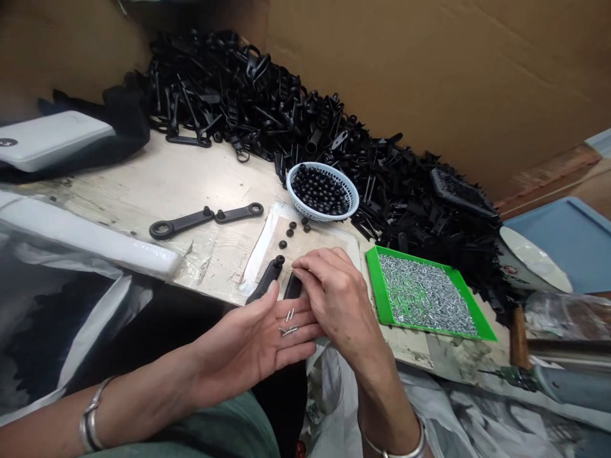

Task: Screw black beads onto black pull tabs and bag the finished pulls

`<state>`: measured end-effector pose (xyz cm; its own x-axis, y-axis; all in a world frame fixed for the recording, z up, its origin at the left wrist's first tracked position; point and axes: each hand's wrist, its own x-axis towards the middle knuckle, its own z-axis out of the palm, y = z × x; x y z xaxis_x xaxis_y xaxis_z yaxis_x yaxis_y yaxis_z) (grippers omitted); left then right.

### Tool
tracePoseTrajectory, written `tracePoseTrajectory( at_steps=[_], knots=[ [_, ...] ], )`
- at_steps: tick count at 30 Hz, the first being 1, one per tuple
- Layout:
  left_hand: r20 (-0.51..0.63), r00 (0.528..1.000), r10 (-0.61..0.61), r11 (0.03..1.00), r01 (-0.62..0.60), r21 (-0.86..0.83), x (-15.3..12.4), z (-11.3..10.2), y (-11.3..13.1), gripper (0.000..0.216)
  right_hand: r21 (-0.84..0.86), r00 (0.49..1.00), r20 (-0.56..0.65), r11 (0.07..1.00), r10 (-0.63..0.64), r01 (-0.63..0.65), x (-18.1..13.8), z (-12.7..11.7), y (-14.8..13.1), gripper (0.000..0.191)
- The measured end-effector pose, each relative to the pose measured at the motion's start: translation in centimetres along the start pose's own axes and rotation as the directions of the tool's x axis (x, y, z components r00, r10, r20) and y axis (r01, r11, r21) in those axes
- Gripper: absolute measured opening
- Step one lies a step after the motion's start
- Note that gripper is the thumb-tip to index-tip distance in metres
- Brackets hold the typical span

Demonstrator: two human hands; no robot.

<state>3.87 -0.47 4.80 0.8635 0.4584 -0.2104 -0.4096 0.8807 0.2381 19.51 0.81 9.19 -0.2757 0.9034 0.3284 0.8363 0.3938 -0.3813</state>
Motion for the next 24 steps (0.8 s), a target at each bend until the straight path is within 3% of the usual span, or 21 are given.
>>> tracePoseTrajectory(
  at_steps=[5,14,21,24],
  knots=[
    [-0.01,0.999,-0.036,0.999,0.036,0.011,-0.4,0.0,0.3,0.063,-0.201,0.995,0.098,0.978,-0.035,0.054,2.2,1.2,0.3,0.01],
    [-0.009,0.998,-0.063,0.998,0.063,0.012,-0.2,-0.5,0.1,0.061,-0.416,0.979,0.2,0.902,-0.035,0.117,2.8,1.3,-0.4,0.009],
    [-0.011,0.998,-0.061,0.998,0.061,0.02,-0.3,-0.4,0.3,0.064,-0.447,0.962,0.266,0.876,-0.063,0.181,3.3,1.2,-0.7,0.008],
    [-0.022,0.998,-0.064,0.998,0.064,0.002,-0.5,-0.3,0.5,0.064,-0.372,0.98,0.161,0.912,-0.12,0.173,3.0,0.7,-0.2,0.009]
  ],
)
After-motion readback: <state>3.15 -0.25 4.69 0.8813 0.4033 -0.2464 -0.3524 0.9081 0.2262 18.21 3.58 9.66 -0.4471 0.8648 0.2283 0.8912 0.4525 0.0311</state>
